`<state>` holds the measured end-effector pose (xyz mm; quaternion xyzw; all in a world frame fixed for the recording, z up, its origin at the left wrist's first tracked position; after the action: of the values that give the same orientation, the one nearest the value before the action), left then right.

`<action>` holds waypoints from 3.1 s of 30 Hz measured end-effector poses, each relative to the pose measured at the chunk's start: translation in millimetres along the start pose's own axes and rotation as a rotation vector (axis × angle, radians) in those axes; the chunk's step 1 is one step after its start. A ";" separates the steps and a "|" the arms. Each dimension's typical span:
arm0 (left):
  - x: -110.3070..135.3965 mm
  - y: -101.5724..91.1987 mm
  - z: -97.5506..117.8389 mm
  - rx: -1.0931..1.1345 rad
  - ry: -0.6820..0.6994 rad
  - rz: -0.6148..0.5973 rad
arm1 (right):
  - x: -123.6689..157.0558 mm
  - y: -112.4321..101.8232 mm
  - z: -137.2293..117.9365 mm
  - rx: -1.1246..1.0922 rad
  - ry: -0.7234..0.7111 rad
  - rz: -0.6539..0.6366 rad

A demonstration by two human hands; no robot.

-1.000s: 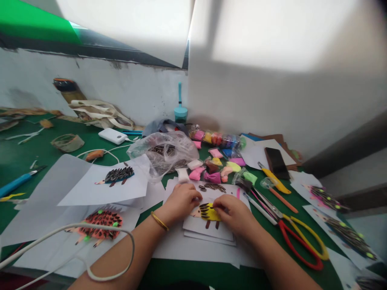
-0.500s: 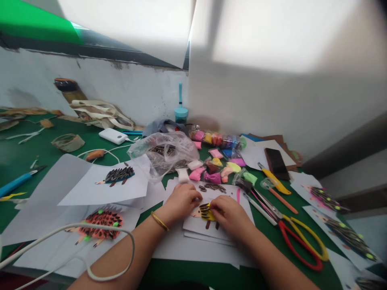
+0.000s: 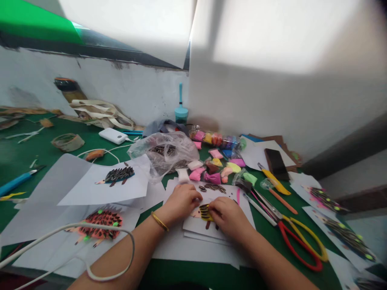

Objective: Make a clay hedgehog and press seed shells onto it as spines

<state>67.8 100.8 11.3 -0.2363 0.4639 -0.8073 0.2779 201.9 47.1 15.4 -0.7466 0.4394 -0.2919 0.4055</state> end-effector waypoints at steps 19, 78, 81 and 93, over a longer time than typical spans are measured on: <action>-0.1 -1.4 0.2 0.014 -0.002 -0.013 | 3.9 -4.7 14.9 -0.028 0.052 -0.003; -0.4 0.6 0.6 0.021 0.000 -0.042 | -14.0 -25.9 41.0 0.300 0.168 0.168; -0.4 0.7 0.6 0.014 0.001 -0.039 | -12.2 -29.5 36.9 0.295 0.168 0.191; -0.6 0.5 -0.2 0.017 -0.006 -0.034 | 10.6 -16.8 18.9 -0.141 0.116 -0.011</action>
<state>68.2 101.1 10.7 -0.2442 0.4522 -0.8150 0.2676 228.6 49.0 21.2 -0.7575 0.4773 -0.3053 0.3243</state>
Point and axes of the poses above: each hand's wrist, its own x-axis away from the middle knuckle, its own y-axis out of the palm, z = x × y, the point moved 7 cm from there along -x, towards the middle knuckle, and after that the axes turned 15 degrees about -z, right-handed, at the moved point
